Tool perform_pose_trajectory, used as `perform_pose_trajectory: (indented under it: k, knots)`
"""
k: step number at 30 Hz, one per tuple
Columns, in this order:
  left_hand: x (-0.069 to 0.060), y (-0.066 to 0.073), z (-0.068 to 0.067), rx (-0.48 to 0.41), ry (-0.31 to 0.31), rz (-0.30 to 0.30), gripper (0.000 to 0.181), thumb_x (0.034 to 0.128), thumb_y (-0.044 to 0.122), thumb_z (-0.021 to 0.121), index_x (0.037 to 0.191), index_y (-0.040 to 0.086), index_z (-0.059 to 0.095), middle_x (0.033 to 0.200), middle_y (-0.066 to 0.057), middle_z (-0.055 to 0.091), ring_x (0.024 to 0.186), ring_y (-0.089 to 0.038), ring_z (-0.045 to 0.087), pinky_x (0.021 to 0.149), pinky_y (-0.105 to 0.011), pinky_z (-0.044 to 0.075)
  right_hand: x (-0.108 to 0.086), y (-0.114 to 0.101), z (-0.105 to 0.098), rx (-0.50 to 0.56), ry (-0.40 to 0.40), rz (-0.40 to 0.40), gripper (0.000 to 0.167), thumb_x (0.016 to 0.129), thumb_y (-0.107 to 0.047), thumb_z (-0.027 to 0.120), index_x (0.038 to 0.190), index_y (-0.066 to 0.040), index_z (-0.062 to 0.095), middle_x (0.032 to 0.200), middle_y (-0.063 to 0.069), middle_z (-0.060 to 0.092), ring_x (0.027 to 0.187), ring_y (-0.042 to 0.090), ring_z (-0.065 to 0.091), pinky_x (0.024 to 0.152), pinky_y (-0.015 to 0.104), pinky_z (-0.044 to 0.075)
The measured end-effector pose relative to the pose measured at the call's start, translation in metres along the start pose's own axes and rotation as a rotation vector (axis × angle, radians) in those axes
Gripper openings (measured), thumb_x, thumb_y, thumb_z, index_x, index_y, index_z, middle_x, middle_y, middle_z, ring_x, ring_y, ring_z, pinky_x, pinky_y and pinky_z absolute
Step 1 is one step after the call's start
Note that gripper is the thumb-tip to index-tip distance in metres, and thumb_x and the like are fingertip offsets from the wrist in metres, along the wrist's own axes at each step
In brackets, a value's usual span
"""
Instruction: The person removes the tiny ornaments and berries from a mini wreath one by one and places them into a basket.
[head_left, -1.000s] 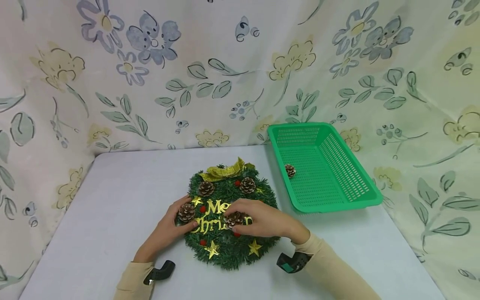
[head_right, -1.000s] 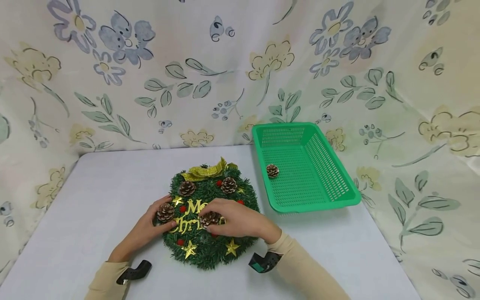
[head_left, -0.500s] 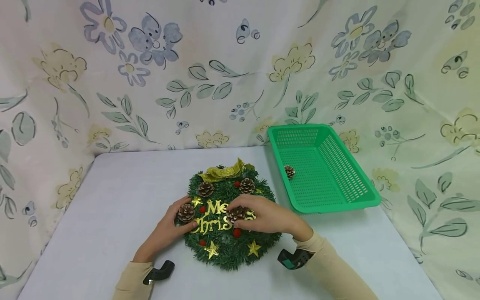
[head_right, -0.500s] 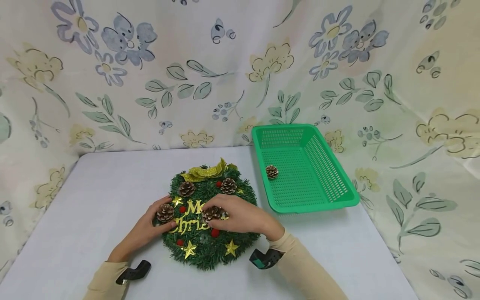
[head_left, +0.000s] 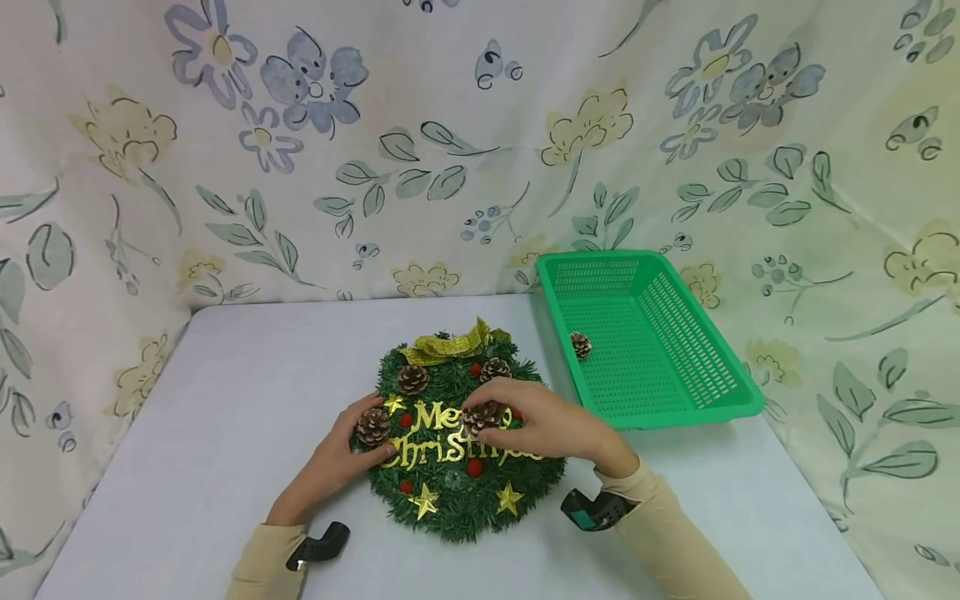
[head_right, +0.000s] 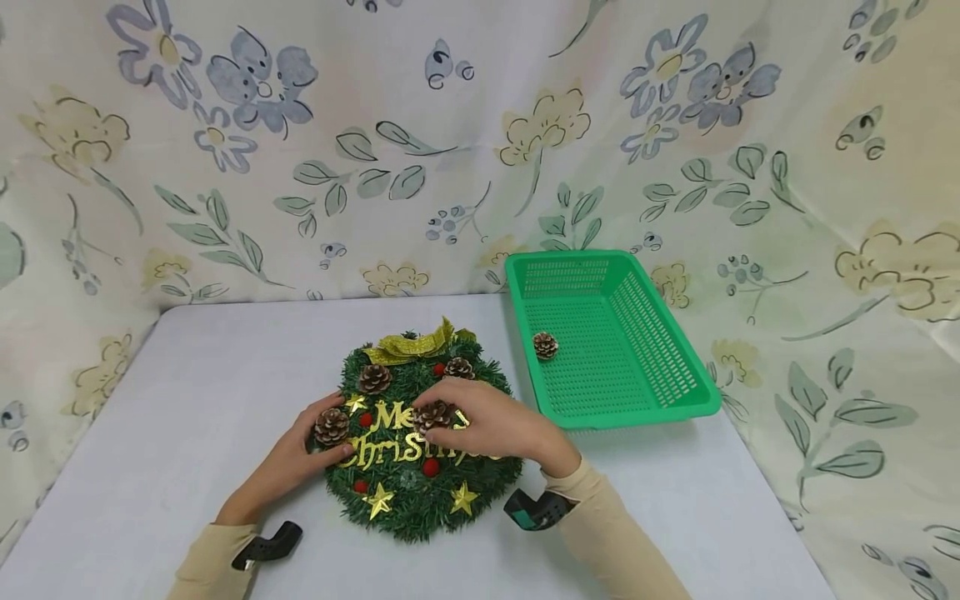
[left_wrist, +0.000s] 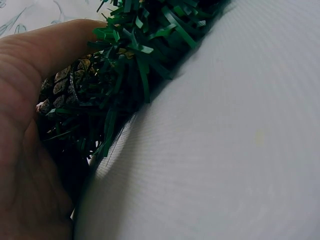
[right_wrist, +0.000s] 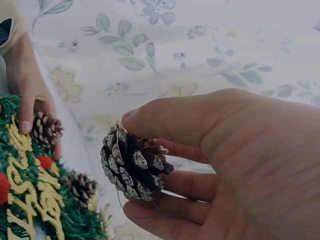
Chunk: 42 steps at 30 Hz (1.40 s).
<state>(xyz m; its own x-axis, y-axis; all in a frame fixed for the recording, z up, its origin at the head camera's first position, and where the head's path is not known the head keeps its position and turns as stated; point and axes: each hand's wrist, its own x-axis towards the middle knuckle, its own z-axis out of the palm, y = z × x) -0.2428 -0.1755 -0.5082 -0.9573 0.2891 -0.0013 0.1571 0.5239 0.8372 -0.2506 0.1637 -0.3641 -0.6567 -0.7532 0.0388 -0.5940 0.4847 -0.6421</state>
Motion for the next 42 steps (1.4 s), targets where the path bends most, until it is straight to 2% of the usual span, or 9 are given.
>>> perform_pose_trajectory:
  k: [5, 8, 16, 19, 27, 35, 42]
  knots:
    - [0.000, -0.001, 0.000, 0.005, -0.001, -0.003, 0.082, 0.0915, 0.042, 0.075, 0.159, 0.022, 0.031, 0.168, -0.016, 0.020, 0.153, -0.048, 0.018, 0.113, -0.077, 0.025, -0.002, 0.001, -0.004, -0.005, 0.016, 0.017, 0.043, 0.100, -0.030, 0.066, 0.139, -0.014, 0.058, 0.138, -0.003, 0.061, 0.136, 0.020, 0.054, 0.114, 0.044, 0.046]
    - [0.001, -0.002, 0.000, 0.007, 0.001, -0.001, 0.082, 0.0915, 0.041, 0.075, 0.158, 0.022, 0.032, 0.168, -0.015, 0.020, 0.153, -0.048, 0.018, 0.113, -0.077, 0.025, -0.003, 0.001, -0.007, 0.007, 0.019, 0.021, 0.043, 0.100, -0.030, 0.066, 0.139, -0.013, 0.058, 0.137, -0.003, 0.061, 0.136, 0.021, 0.054, 0.114, 0.045, 0.046]
    - [0.001, -0.002, 0.000, 0.005, 0.004, 0.016, 0.080, 0.0914, 0.039, 0.075, 0.157, 0.021, 0.034, 0.168, -0.016, 0.022, 0.153, -0.048, 0.019, 0.112, -0.078, 0.026, -0.005, 0.001, -0.012, 0.023, 0.033, 0.009, 0.042, 0.100, -0.030, 0.066, 0.139, -0.017, 0.057, 0.137, -0.002, 0.061, 0.128, 0.018, 0.058, 0.106, 0.041, 0.052]
    - [0.000, -0.002, 0.000, -0.005, 0.004, 0.012, 0.081, 0.0911, 0.038, 0.076, 0.157, 0.021, 0.034, 0.168, -0.015, 0.021, 0.153, -0.047, 0.018, 0.113, -0.078, 0.025, -0.006, 0.002, -0.014, 0.041, 0.045, 0.025, 0.043, 0.100, -0.030, 0.067, 0.140, -0.018, 0.057, 0.140, -0.001, 0.060, 0.130, 0.019, 0.057, 0.106, 0.042, 0.051]
    - [0.001, -0.001, 0.001, -0.006, 0.004, 0.012, 0.081, 0.0912, 0.038, 0.076, 0.158, 0.021, 0.033, 0.168, -0.015, 0.021, 0.154, -0.047, 0.018, 0.113, -0.078, 0.025, -0.010, 0.006, -0.019, 0.095, 0.073, 0.039, 0.044, 0.100, -0.031, 0.066, 0.141, -0.018, 0.056, 0.142, 0.000, 0.059, 0.124, 0.017, 0.058, 0.102, 0.049, 0.053]
    - [0.001, -0.002, 0.001, -0.017, 0.004, 0.013, 0.080, 0.0910, 0.037, 0.076, 0.157, 0.021, 0.034, 0.168, -0.015, 0.022, 0.154, -0.047, 0.018, 0.114, -0.077, 0.024, -0.013, 0.008, -0.021, 0.103, 0.095, 0.043, 0.043, 0.100, -0.028, 0.067, 0.141, -0.019, 0.057, 0.140, -0.001, 0.060, 0.123, 0.016, 0.060, 0.100, 0.047, 0.054]
    - [0.000, 0.000, 0.000, -0.010, 0.003, 0.009, 0.080, 0.0914, 0.037, 0.076, 0.158, 0.021, 0.033, 0.168, -0.015, 0.021, 0.154, -0.047, 0.018, 0.113, -0.078, 0.025, -0.015, 0.011, -0.022, 0.130, 0.108, 0.048, 0.043, 0.100, -0.026, 0.067, 0.140, -0.014, 0.057, 0.134, -0.001, 0.062, 0.118, 0.015, 0.062, 0.097, 0.043, 0.056]
